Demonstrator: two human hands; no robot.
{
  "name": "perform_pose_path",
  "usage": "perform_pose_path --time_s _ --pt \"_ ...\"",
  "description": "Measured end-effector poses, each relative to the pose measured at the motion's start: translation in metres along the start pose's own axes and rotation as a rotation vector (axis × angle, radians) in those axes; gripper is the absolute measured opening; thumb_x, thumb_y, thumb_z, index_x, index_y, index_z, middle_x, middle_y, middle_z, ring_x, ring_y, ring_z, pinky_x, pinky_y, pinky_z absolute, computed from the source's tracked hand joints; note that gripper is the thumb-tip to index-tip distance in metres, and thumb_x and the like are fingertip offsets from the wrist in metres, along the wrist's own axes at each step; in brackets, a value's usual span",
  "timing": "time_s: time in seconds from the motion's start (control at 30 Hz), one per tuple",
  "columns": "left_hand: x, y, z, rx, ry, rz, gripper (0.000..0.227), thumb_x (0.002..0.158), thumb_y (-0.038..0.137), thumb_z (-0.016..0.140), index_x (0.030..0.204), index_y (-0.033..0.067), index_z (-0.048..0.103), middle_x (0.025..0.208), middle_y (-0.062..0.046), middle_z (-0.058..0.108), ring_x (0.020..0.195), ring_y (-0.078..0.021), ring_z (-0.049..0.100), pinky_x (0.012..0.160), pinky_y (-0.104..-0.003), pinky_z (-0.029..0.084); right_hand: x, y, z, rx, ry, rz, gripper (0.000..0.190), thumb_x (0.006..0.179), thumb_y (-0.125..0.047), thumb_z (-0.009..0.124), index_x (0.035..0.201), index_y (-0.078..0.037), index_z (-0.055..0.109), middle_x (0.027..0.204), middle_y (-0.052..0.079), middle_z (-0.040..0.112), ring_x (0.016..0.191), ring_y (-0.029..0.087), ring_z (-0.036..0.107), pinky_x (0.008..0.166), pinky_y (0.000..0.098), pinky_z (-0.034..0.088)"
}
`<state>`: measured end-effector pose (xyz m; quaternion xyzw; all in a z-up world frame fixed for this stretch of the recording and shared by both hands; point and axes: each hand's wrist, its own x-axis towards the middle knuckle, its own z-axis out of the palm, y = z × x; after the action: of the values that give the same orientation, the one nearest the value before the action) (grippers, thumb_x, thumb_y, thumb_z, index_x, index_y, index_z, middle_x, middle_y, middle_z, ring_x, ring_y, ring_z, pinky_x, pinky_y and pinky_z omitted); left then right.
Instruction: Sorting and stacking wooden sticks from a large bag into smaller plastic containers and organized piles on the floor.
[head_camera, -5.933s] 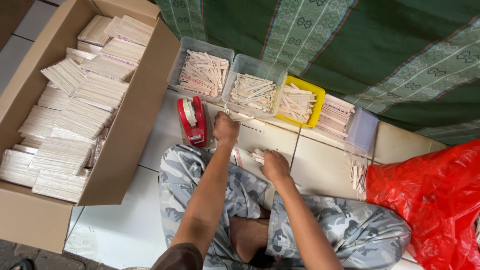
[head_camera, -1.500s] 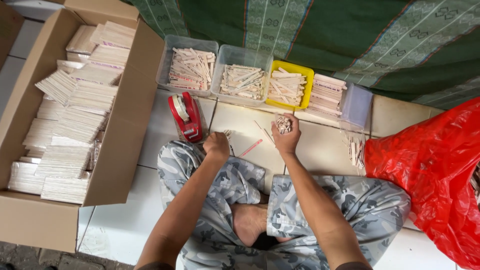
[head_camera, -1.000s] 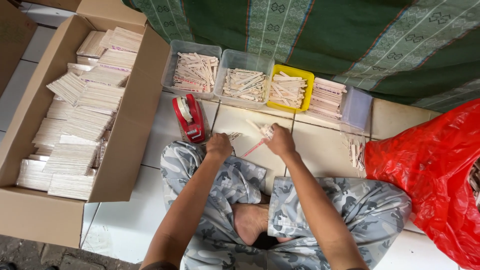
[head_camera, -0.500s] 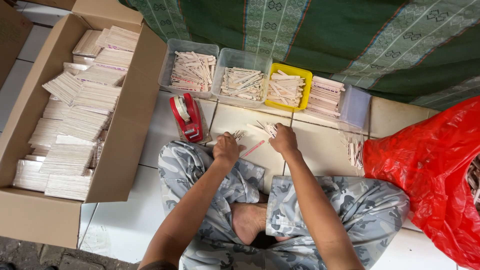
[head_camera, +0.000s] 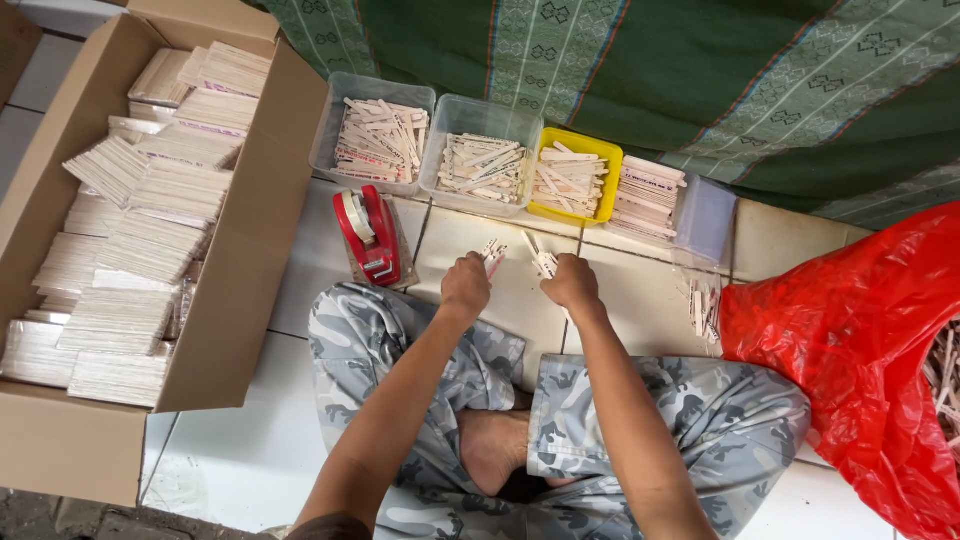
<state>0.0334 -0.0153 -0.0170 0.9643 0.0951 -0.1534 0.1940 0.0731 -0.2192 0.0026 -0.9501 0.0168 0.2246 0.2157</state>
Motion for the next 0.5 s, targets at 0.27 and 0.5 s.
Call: perform_pose_path --time_s 0.27,0.5 --pt "0.019 0.003 0.021 0.092 -0.111 0.1 0.037 0.096 0.02 0.055 0.12 -0.007 0.058 0.105 -0.022 0.066 0.093 -0.0331 0.075 0.077 -0.044 0.064 -0.016 -0.001 -0.014 0.241 0.065 -0.005 0.042 0.076 -0.02 0.072 0.109 0.006 0.073 0.091 0.025 0.075 0.097 0.043 0.074 0.085 0.0536 0.058" --pt "-0.022 0.024 -0.033 -0.803 0.094 0.206 0.016 0.101 0.008 0.049 0.115 0.0001 0.047 0.098 -0.027 0.066 0.093 -0.0413 0.07 0.076 -0.05 0.057 -0.048 -0.032 -0.013 0.963 0.163 -0.211 0.025 0.083 -0.013 0.077 0.096 0.007 0.069 0.072 0.017 0.071 0.067 0.022 0.071 0.071 0.036 0.057"
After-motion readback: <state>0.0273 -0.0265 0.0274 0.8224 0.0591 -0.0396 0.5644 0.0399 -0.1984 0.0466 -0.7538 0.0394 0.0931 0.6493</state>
